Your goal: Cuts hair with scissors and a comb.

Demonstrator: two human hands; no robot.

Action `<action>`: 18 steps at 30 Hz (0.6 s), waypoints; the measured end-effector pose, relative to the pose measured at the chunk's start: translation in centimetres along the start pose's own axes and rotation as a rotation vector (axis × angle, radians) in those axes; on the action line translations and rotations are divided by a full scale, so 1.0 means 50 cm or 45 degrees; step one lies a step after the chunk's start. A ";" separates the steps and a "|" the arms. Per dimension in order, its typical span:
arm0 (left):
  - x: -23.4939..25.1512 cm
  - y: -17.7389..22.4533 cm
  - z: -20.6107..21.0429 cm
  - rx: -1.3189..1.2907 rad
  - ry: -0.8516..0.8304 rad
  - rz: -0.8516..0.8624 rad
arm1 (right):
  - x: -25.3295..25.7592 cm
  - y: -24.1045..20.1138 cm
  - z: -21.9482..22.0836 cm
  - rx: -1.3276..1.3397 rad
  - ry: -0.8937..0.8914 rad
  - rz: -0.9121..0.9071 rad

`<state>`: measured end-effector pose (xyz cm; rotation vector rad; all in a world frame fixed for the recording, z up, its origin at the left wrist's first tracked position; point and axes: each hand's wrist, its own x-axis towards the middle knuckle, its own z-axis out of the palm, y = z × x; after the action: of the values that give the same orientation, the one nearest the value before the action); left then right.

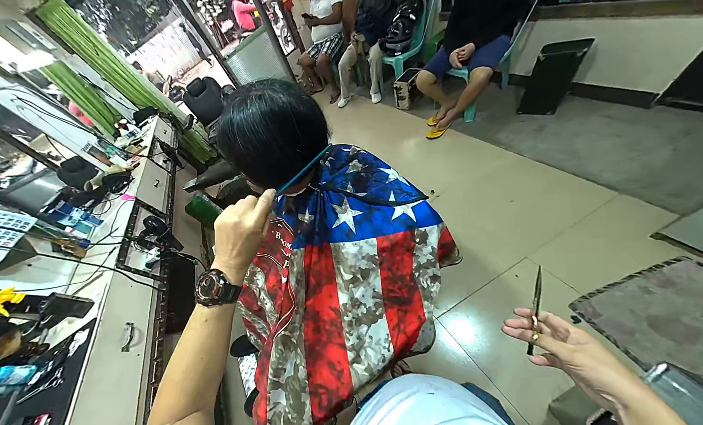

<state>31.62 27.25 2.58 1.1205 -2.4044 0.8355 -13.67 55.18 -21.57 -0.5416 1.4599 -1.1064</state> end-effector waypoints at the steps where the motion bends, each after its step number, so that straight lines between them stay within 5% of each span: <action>1: -0.002 0.003 0.008 0.013 -0.010 0.001 | 0.006 -0.002 0.004 0.007 -0.001 0.001; 8: 0.000 0.022 0.006 -0.120 -0.115 0.166 | 0.048 -0.021 0.020 0.025 -0.064 -0.011; 14: 0.156 0.077 -0.112 0.058 0.085 -0.185 | 0.111 -0.084 0.042 0.035 -0.195 -0.013; 18: 0.176 0.108 -0.095 0.133 -0.091 -0.187 | 0.149 -0.113 0.024 0.026 -0.281 0.009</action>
<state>22.28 28.08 9.02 1.3705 -2.3239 0.8945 -15.69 46.05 -20.32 -0.6237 1.2566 -1.0209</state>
